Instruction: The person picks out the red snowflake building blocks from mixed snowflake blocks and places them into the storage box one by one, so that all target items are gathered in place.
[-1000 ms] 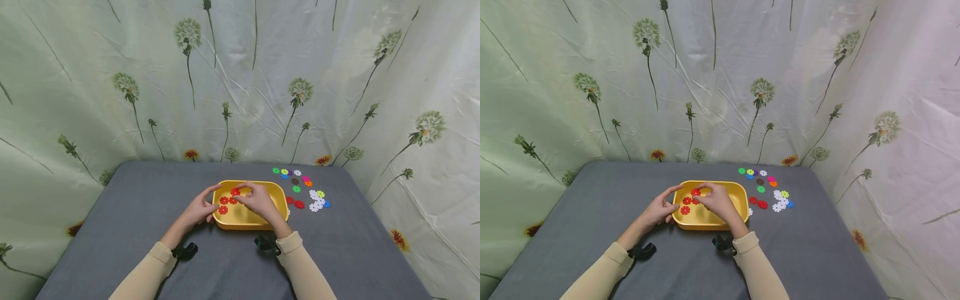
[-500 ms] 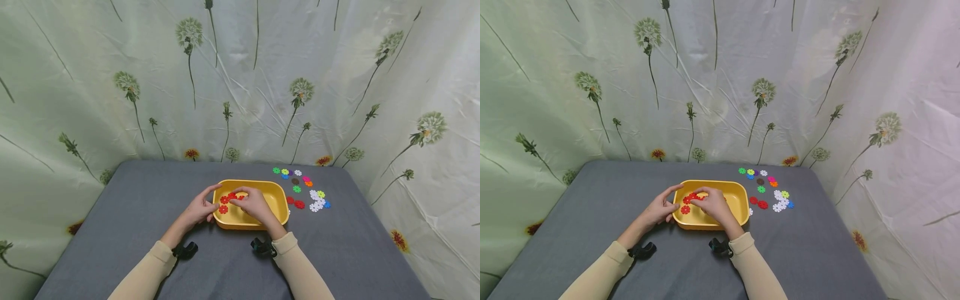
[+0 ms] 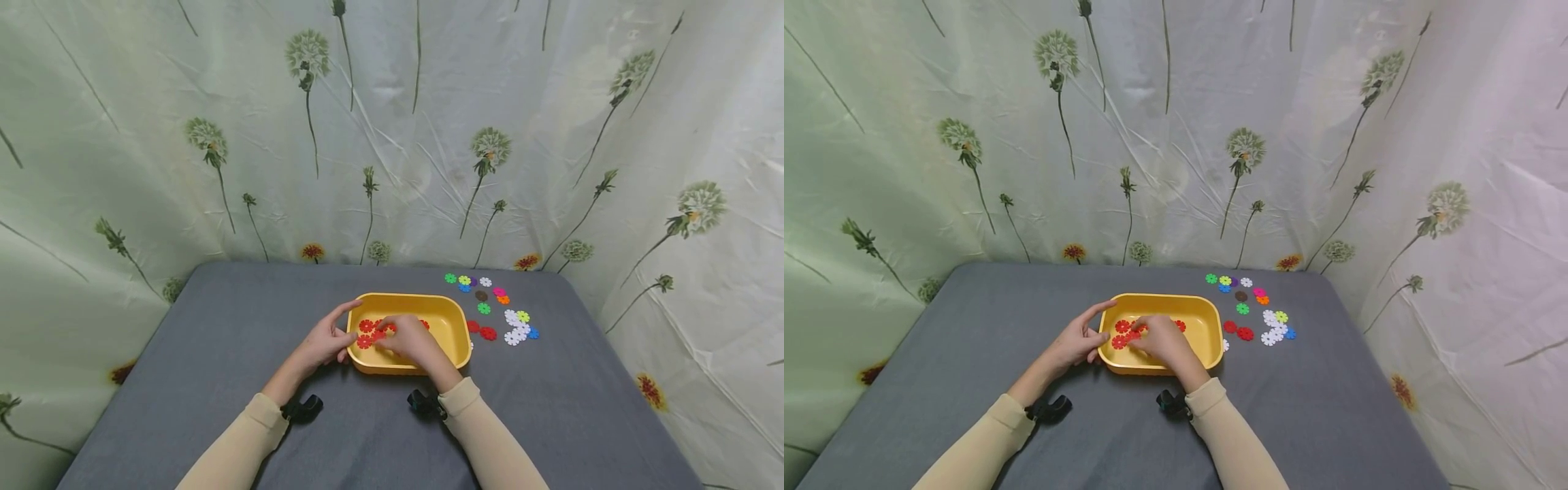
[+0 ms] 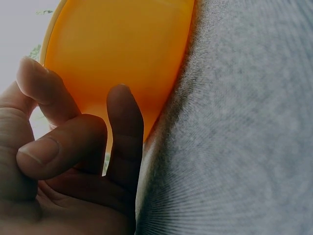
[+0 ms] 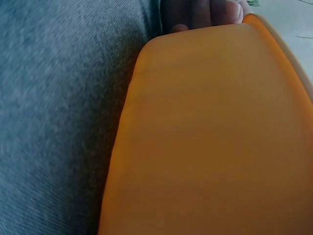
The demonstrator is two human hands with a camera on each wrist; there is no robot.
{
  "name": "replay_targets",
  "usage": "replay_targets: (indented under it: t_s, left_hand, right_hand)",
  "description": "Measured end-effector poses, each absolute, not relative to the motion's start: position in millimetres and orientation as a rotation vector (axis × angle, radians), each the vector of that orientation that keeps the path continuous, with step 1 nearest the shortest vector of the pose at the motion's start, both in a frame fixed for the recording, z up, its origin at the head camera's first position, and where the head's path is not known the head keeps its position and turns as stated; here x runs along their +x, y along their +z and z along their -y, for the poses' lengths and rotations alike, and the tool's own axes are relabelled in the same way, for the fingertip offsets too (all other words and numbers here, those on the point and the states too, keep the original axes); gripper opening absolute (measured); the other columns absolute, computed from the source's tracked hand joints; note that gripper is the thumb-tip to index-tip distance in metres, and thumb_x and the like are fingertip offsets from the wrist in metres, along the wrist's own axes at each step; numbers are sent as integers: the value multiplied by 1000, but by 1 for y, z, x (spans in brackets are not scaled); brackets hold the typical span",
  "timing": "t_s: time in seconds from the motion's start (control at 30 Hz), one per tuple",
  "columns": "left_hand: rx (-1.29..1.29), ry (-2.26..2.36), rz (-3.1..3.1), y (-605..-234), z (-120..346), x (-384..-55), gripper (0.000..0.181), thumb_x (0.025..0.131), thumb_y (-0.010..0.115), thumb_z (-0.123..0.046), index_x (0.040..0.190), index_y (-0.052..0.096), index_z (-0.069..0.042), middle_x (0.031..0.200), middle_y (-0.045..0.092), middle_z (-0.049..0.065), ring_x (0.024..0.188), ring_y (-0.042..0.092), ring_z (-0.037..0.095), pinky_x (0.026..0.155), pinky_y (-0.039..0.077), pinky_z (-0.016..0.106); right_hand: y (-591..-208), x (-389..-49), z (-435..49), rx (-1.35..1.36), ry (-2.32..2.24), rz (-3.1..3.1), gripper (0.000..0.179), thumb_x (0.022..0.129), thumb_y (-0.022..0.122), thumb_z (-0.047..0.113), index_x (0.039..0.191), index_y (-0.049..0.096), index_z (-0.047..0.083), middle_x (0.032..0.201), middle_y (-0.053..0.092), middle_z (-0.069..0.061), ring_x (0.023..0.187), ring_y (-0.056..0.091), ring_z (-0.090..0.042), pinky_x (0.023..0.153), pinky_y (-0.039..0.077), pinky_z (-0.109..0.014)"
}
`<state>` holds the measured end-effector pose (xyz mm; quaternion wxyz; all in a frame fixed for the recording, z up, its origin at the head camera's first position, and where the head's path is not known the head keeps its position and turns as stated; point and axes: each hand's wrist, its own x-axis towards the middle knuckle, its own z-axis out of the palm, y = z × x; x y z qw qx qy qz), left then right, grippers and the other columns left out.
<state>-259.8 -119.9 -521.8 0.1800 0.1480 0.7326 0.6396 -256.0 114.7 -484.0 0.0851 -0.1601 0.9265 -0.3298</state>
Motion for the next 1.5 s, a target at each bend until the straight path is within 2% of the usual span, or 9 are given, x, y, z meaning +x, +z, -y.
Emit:
replay_targets:
  t_s: [0.2,0.33,0.43,0.63,0.93,1.07,1.13,1.27,1.5]
  left_hand:
    - [412,1804,-2075,-522,120,-260,69,103,64,-13,164,36,-31,54,61,-4,42,42,12,41,32,25]
    - [414,1802,-2080,-523,120,-261,69,103,65,-14,164,36,-31,54,61,-4,42,42,12,41,32,25]
    - [417,1805,-2078,-523,120,-261,69,103,65,-14,164,36,-30,54,61,-4,42,42,12,41,32,25]
    - [415,1812,-2070,-522,120,-260,69,103,65,-13,164,36,-30,54,61,-4,43,43,13,42,32,25]
    - [411,1813,-2073,-522,120,-258,68,104,64,-12,163,37,-32,53,60,-3,43,43,14,42,32,24]
    - [402,1800,-2084,-523,120,-259,69,104,64,-13,163,36,-32,53,60,-4,43,45,14,41,33,25]
    - [399,1799,-2082,-524,119,-259,69,104,64,-14,164,36,-32,52,60,-4,43,46,14,41,33,25]
    - [405,1806,-2067,-524,119,-259,69,104,63,-14,164,36,-32,52,60,-5,43,47,14,41,34,25]
    - [423,1824,-2055,-522,119,-258,69,104,62,-11,165,35,-29,52,59,-5,44,50,15,40,33,25]
  right_hand:
    - [-484,-257,-112,-485,-853,-2800,30,89,86,27,113,80,9,64,52,4,51,43,-11,54,33,-23]
    - [-484,-258,-111,-480,-772,-2815,28,89,87,28,110,82,11,82,72,-1,67,54,-14,68,47,-27]
    - [-485,-258,-110,-488,-735,-2824,26,89,87,27,109,82,11,103,79,-6,82,60,-17,81,53,-32]
    - [-486,-257,-109,-483,-727,-2830,26,90,86,26,112,82,12,104,78,-4,83,60,-17,84,53,-34]
    - [-483,-256,-112,-455,-840,-2771,34,92,84,26,122,79,11,96,76,-9,59,45,-13,64,41,-28]
    - [-482,-256,-115,-404,-986,-2723,37,94,82,27,126,77,11,71,65,-6,50,45,-12,52,35,-24]
    - [-480,-256,-118,-374,-1073,-2699,37,95,81,27,127,76,11,63,58,0,48,45,-11,49,34,-24]
    - [-471,-254,-124,-346,-1246,-2648,37,97,78,25,130,74,9,53,48,4,46,42,-12,47,31,-25]
    - [-448,-250,-148,-353,-1438,-2638,38,99,76,26,133,72,9,52,44,4,44,35,-11,44,28,-25]
